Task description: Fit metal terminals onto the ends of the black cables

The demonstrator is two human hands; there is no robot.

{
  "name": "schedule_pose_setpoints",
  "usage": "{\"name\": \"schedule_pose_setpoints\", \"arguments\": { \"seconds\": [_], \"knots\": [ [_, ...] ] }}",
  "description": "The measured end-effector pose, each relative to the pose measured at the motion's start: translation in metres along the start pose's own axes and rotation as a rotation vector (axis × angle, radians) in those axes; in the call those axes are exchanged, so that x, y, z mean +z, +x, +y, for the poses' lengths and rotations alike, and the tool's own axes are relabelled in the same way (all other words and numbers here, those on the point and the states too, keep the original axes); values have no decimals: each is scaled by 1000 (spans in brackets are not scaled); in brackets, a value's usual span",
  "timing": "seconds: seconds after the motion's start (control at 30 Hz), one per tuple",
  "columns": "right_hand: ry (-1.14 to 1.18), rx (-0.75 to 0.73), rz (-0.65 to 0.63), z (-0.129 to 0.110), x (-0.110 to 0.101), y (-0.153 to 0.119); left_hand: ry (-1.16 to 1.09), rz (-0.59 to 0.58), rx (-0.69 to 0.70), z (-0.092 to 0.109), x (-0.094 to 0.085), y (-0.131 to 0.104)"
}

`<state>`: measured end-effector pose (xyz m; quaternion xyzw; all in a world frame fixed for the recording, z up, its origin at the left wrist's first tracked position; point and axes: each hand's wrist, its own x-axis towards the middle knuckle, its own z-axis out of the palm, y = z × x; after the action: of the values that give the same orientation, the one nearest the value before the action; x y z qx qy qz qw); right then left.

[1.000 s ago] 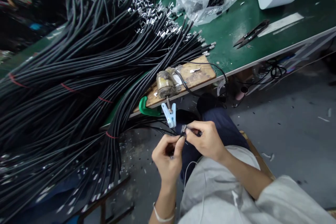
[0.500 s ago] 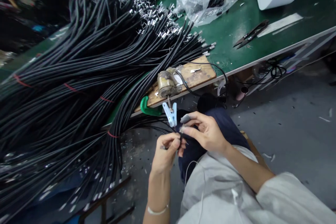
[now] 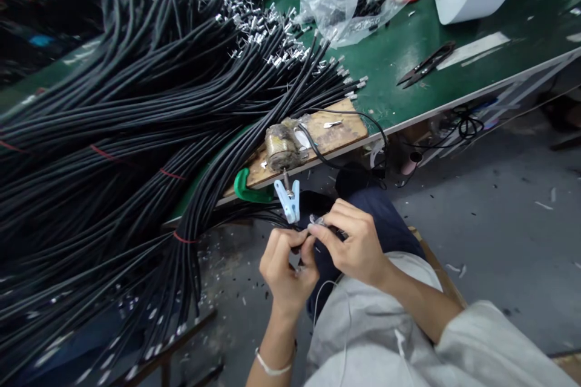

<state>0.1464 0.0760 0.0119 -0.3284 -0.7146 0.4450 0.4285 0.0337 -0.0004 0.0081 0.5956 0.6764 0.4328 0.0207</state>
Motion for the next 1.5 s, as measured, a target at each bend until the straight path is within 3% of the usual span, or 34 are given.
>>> {"name": "schedule_pose_setpoints", "arguments": {
  "seconds": [0.13,0.3,0.4,0.53,0.73,0.97,1.03,1.13,1.2,1.37,1.5],
  "knots": [
    [164,101,65,6,7,-3,-33,4,-112,6,4,-6],
    [635,382,-60,15,11,-7,-383,-167,-383,3,-4,-1],
    [726,461,-89,18,12,-6,-528,-243,-448,-2,-9,3],
    [576,457,-112,16,10,-5,-524,-206,-467,-2,-10,4],
    [125,238,168,9,3,-14,-303,-63,-334,5,-7,3],
    [-77,280,1,-3,-12,-6,-38,-109,-86,6,-2,1],
    [-91,266,-3,-3,-12,-6,-31,-111,-80,7,-1,0],
    [-105,196,95,-1,-6,-11,-85,-122,-152,8,-2,1],
    [-29,210,136,2,-2,-11,-147,-149,-222,9,-5,2],
    [469,421,43,17,0,0,-238,-214,-303,8,-13,4],
    [865,413,-162,23,-4,6,-290,-232,-363,6,-16,5]
  ]
}}
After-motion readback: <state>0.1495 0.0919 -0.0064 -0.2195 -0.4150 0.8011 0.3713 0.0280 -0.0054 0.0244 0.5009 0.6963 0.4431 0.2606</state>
